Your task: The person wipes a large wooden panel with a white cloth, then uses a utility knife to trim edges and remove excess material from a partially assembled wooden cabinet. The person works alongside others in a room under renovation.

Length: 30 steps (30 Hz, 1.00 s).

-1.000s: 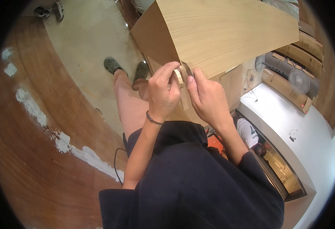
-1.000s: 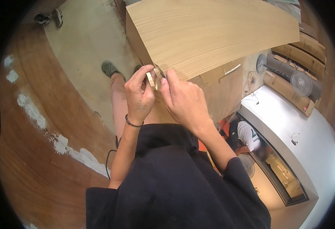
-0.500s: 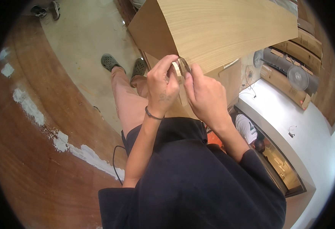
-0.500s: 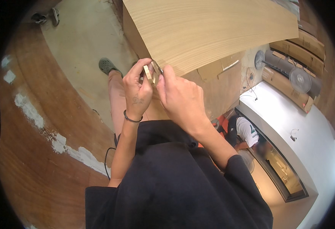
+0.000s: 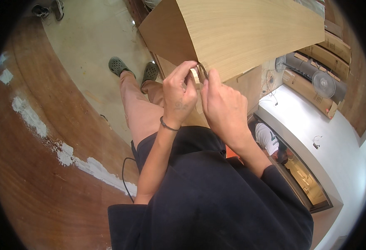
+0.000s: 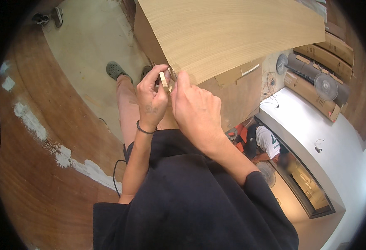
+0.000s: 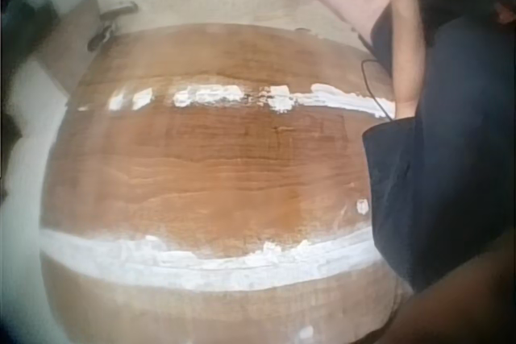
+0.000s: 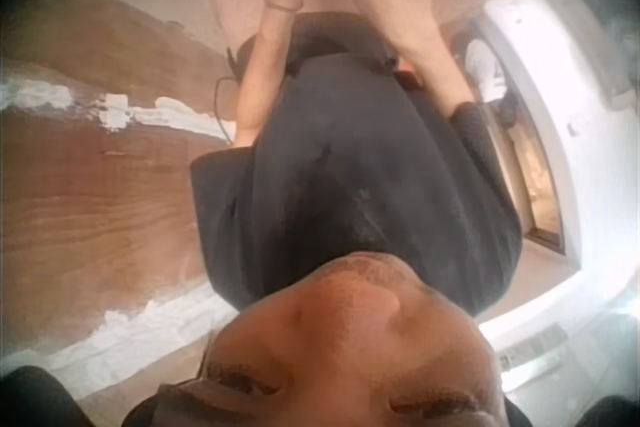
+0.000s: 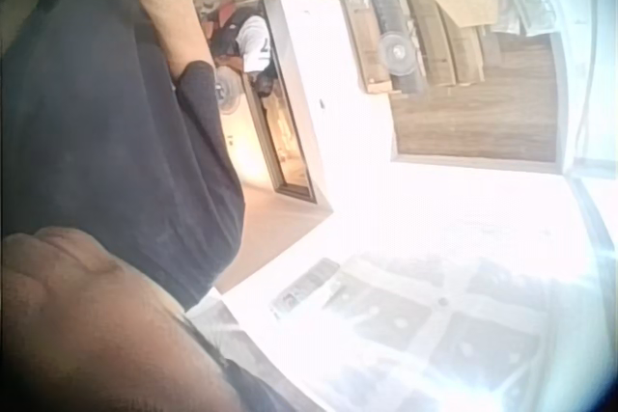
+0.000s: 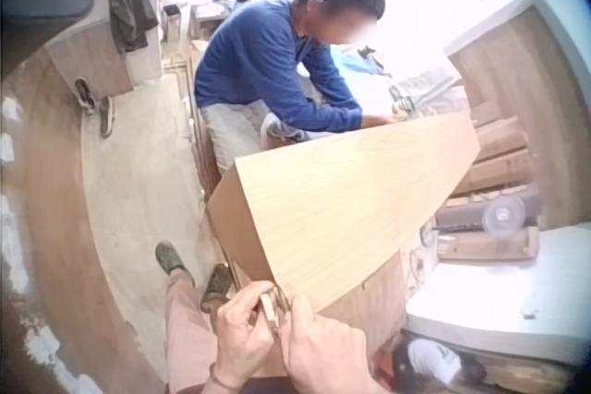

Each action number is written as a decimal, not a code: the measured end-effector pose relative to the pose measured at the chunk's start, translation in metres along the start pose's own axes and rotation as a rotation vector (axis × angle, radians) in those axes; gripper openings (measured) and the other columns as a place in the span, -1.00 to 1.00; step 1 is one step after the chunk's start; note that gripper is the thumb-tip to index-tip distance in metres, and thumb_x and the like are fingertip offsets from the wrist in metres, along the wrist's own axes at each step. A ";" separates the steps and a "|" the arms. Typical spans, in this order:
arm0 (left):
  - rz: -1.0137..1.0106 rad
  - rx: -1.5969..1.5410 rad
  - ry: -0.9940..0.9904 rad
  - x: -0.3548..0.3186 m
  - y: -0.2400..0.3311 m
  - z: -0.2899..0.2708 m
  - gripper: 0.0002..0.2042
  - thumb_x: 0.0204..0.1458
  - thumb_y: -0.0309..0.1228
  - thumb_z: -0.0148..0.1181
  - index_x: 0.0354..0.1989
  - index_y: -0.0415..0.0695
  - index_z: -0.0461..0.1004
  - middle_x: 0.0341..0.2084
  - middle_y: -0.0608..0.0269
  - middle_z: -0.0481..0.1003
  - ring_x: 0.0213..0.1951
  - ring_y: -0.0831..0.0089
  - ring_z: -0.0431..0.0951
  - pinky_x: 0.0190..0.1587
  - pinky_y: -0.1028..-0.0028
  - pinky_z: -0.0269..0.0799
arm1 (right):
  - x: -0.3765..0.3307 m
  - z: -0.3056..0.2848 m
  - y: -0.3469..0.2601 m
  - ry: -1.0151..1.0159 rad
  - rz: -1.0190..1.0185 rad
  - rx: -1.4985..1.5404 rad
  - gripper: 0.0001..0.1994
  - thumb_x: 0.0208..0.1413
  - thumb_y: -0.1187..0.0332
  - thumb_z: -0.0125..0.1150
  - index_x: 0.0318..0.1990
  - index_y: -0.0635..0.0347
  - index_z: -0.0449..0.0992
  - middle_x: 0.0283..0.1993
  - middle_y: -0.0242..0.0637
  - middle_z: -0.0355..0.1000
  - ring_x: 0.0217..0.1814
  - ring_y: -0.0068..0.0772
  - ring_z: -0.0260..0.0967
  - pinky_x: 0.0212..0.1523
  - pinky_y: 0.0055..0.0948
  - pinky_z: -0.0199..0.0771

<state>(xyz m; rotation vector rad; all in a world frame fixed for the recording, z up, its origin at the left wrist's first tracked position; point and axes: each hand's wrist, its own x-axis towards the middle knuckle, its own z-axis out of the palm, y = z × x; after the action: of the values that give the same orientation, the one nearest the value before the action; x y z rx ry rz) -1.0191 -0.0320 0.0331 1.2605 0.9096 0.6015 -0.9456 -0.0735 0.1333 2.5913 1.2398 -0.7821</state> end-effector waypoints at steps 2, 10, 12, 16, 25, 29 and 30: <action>-0.006 -0.024 -0.004 -0.001 -0.001 0.000 -0.77 -0.03 -0.74 -0.02 -0.20 -0.32 0.47 -0.37 -0.04 0.53 -0.34 0.12 0.56 -0.29 0.38 0.42 | 0.000 0.001 0.000 0.000 -0.001 0.000 -0.84 0.27 0.32 -0.07 -0.23 0.24 0.24 -0.62 0.01 0.41 -0.54 0.15 0.42 -0.53 0.04 0.34; -0.031 -0.076 -0.009 -0.004 -0.006 0.002 -0.78 -0.03 -0.74 -0.04 -0.21 -0.32 0.45 -0.42 -0.02 0.50 -0.38 0.16 0.54 -0.33 0.41 0.39 | 0.004 -0.001 0.002 -0.029 -0.022 -0.038 -0.82 0.25 0.29 -0.05 -0.23 0.23 0.24 -0.62 0.03 0.41 -0.54 0.16 0.43 -0.53 0.04 0.37; -0.047 -0.081 -0.015 -0.003 -0.004 0.002 -0.78 -0.03 -0.73 -0.03 -0.21 -0.31 0.45 -0.44 0.00 0.50 -0.40 0.19 0.54 -0.34 0.42 0.38 | 0.005 0.000 0.005 -0.002 -0.063 -0.059 -0.82 0.22 0.29 -0.01 -0.23 0.23 0.25 -0.65 -0.01 0.42 -0.57 0.09 0.46 -0.58 -0.03 0.41; -0.062 -0.096 -0.019 -0.005 -0.003 0.003 -0.80 0.00 -0.71 -0.01 -0.21 -0.31 0.45 -0.47 0.04 0.47 -0.45 0.29 0.49 -0.36 0.44 0.36 | 0.006 -0.001 0.006 -0.010 -0.065 -0.018 -0.82 0.23 0.29 -0.03 -0.25 0.23 0.25 -0.65 0.02 0.41 -0.57 0.13 0.45 -0.58 -0.01 0.40; -0.053 -0.088 0.002 -0.005 -0.005 0.004 -0.82 0.00 -0.70 -0.01 -0.23 -0.29 0.44 -0.50 0.08 0.47 -0.49 0.35 0.45 -0.39 0.45 0.35 | 0.011 -0.008 0.004 -0.039 -0.061 0.006 -0.80 0.25 0.27 -0.06 -0.25 0.25 0.27 -0.62 0.08 0.41 -0.53 0.18 0.44 -0.51 0.03 0.40; -0.169 -0.115 -0.059 -0.017 -0.007 0.002 -0.83 0.01 -0.68 0.00 -0.23 -0.28 0.44 -0.51 0.06 0.48 -0.49 0.36 0.48 -0.41 0.45 0.35 | 0.014 -0.011 0.001 -0.079 -0.036 0.007 -0.80 0.28 0.26 -0.10 -0.21 0.23 0.29 -0.58 0.11 0.42 -0.49 0.25 0.40 -0.45 0.09 0.36; -0.154 -0.082 -0.071 -0.019 -0.006 0.001 -0.83 0.01 -0.68 0.01 -0.23 -0.28 0.44 -0.50 0.06 0.48 -0.49 0.33 0.48 -0.41 0.44 0.35 | 0.014 -0.012 0.001 -0.091 -0.032 -0.003 -0.80 0.28 0.25 -0.09 -0.21 0.22 0.30 -0.58 0.12 0.42 -0.49 0.25 0.40 -0.45 0.09 0.35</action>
<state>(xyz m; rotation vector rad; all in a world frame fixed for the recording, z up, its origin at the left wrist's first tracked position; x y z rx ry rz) -1.0288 -0.0490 0.0316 1.1201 0.9045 0.4656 -0.9327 -0.0606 0.1361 2.5087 1.2575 -0.8924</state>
